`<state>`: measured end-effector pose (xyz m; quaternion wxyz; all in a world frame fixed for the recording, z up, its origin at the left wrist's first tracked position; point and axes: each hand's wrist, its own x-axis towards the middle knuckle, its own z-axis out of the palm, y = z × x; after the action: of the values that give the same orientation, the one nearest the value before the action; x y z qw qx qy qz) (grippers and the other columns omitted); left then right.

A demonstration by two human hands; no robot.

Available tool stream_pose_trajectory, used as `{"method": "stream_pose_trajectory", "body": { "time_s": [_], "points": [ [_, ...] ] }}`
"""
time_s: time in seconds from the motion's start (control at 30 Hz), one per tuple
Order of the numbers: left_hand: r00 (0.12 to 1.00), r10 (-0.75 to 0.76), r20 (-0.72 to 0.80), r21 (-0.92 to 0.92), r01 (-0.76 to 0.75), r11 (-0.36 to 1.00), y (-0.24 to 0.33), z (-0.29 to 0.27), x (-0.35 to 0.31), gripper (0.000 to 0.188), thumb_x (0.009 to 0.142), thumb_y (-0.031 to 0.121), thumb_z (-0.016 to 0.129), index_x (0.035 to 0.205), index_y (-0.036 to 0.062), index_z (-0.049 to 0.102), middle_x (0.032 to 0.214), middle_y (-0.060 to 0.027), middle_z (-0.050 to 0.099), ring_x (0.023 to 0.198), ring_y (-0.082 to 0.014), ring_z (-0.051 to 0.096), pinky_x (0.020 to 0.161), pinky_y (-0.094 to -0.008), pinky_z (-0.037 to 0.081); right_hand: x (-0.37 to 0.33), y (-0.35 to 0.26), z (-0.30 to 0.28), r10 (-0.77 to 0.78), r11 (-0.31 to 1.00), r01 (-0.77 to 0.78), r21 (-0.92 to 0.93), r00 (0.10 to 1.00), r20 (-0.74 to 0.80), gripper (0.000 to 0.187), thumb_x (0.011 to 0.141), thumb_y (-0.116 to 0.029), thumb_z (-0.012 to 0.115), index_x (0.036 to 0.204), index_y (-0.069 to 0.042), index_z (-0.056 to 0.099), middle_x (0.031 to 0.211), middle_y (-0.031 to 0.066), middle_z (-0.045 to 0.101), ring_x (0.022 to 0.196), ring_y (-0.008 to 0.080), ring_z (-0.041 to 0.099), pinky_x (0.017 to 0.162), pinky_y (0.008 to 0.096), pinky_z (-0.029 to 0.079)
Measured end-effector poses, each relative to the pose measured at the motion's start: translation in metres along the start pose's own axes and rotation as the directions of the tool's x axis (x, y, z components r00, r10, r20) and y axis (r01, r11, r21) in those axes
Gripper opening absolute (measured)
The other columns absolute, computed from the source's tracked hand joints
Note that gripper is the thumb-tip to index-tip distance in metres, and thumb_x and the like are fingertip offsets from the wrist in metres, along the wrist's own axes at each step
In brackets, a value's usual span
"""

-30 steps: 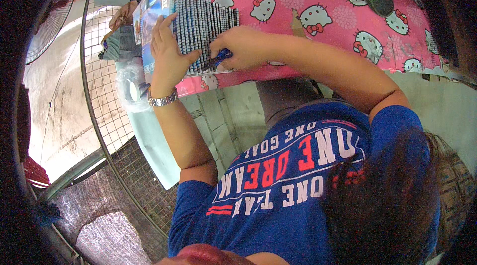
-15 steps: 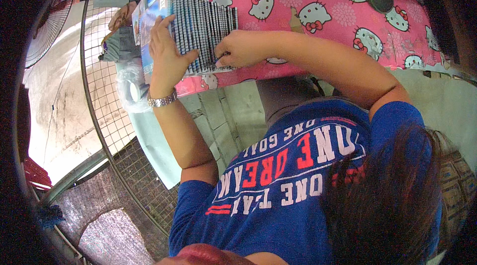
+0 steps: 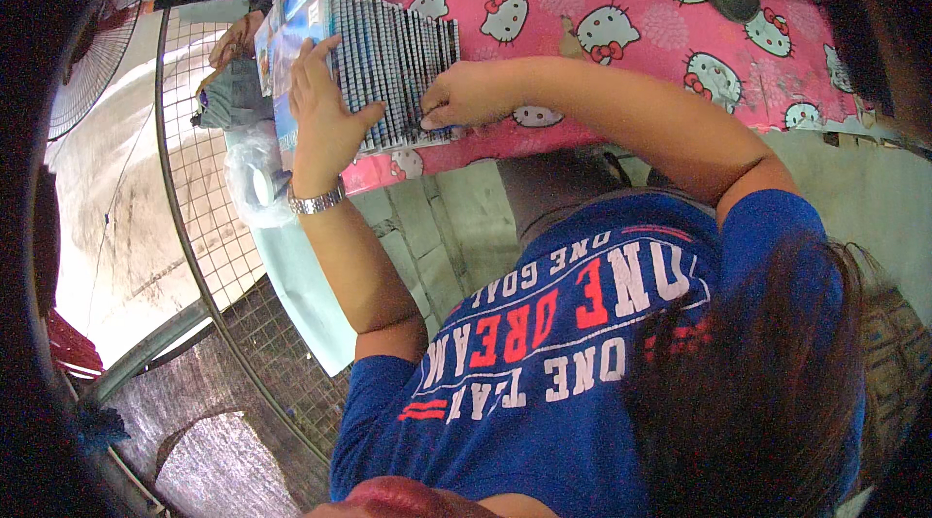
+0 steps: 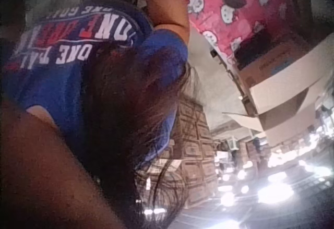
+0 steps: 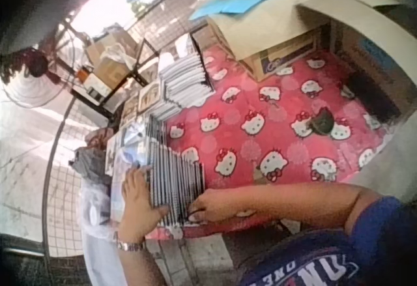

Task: The person uses scissors to trim the wire spirals on spiral notebooks on a table and then packs the notebooks into a cardboard box.

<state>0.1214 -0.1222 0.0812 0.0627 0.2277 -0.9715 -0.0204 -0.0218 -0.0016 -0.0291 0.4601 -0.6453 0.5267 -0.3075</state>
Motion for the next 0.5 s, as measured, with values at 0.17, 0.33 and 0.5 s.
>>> {"method": "stream_pose_trajectory", "body": {
  "time_s": [0.17, 0.33, 0.5],
  "points": [
    [0.999, 0.025, -0.019, -0.024, -0.026, 0.999, 0.000, 0.000, 0.001, 0.088, 0.059, 0.014, 0.078, 0.135, 0.0189, 0.035, 0.147, -0.0207, 0.028, 0.137, -0.0448, 0.022, 0.111, -0.0574, 0.018, -0.007, 0.023, 0.020, -0.381, 0.919, 0.294, -0.263, 0.833, -0.402, 0.042, 0.076, -0.039, 0.071, 0.108, -0.012, 0.063, 0.103, 0.0122, 0.063, 0.097, 0.0332, 0.060, 0.082, 0.0425, 0.047],
    [1.000, 0.016, -0.012, -0.021, -0.016, 1.000, -0.001, 0.000, 0.001, 0.088, 0.059, 0.015, 0.079, 0.135, 0.0188, 0.035, 0.147, -0.0201, 0.028, 0.137, -0.0445, 0.023, 0.111, -0.0571, 0.018, -0.009, 0.008, 0.020, -0.354, 0.871, 0.182, -0.456, 0.877, -0.326, 0.039, 0.079, -0.034, 0.070, 0.109, -0.009, 0.062, 0.104, 0.0128, 0.061, 0.101, 0.0339, 0.059, 0.085, 0.0426, 0.045],
    [1.000, 0.020, -0.015, -0.011, -0.020, 1.000, -0.002, 0.000, -0.001, 0.087, 0.059, 0.016, 0.079, 0.135, 0.0189, 0.036, 0.147, -0.0197, 0.028, 0.137, -0.0443, 0.023, 0.111, -0.0571, 0.017, 0.001, 0.003, 0.011, 0.002, 0.997, -0.004, -0.075, 1.000, -0.030, 0.042, 0.079, -0.035, 0.069, 0.111, -0.010, 0.062, 0.104, 0.0123, 0.060, 0.102, 0.0341, 0.057, 0.086, 0.0439, 0.043]
  ]
}}
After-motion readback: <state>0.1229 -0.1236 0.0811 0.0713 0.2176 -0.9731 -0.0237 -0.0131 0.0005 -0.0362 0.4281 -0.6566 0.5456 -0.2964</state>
